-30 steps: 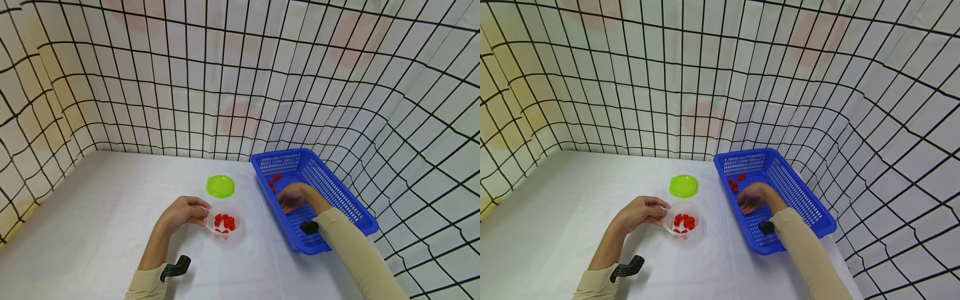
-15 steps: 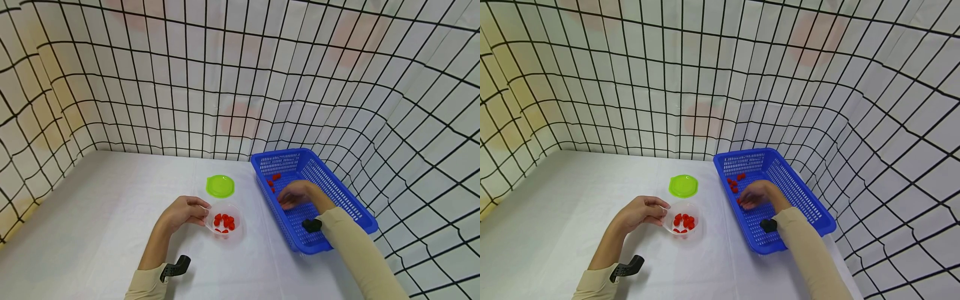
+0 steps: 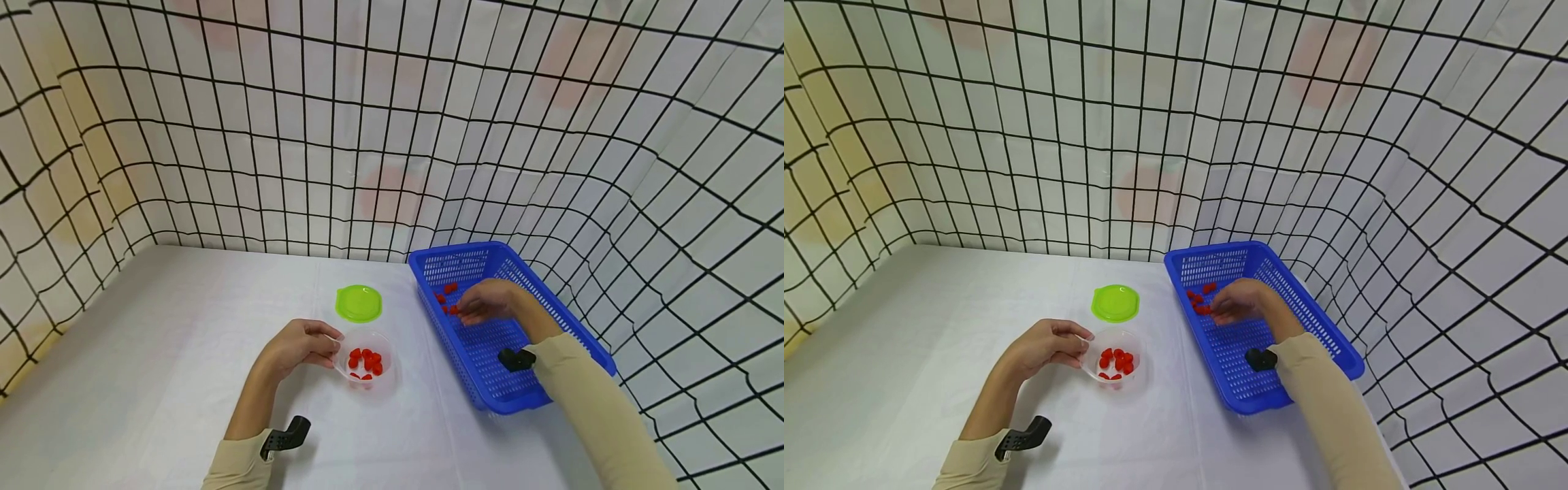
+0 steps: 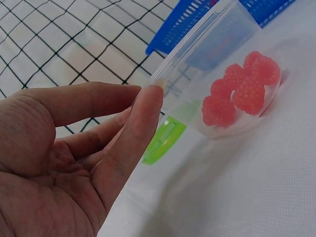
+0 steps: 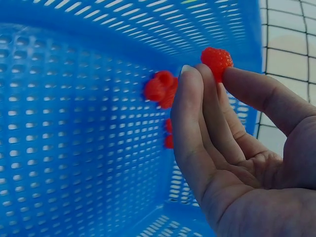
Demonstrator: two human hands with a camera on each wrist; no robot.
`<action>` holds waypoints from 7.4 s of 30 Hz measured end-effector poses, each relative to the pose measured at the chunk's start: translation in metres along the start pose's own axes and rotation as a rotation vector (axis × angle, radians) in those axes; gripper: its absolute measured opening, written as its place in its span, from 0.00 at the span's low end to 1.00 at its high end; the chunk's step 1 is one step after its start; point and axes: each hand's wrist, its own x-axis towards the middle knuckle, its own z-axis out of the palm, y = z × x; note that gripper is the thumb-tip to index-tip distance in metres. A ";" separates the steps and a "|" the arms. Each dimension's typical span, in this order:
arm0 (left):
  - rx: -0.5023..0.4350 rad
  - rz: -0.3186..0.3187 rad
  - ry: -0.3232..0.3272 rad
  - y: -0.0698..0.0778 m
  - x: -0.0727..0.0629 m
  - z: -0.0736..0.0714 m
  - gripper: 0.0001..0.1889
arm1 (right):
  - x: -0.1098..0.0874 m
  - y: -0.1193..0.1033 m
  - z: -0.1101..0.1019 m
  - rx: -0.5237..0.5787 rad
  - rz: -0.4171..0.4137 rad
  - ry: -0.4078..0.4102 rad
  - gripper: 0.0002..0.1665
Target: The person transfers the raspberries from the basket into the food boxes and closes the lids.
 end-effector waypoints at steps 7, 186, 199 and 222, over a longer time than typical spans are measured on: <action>0.010 -0.002 -0.005 0.001 0.000 0.000 0.16 | -0.011 -0.020 0.007 -0.041 -0.076 -0.017 0.17; 0.021 0.024 -0.005 -0.003 -0.002 -0.002 0.16 | 0.050 0.022 0.019 0.071 0.078 0.121 0.18; 0.025 0.021 0.000 -0.002 -0.003 -0.001 0.15 | 0.051 0.022 0.019 0.090 0.094 0.122 0.21; 0.011 0.012 0.004 -0.002 -0.002 0.000 0.15 | 0.025 0.002 0.006 0.109 -0.002 0.168 0.22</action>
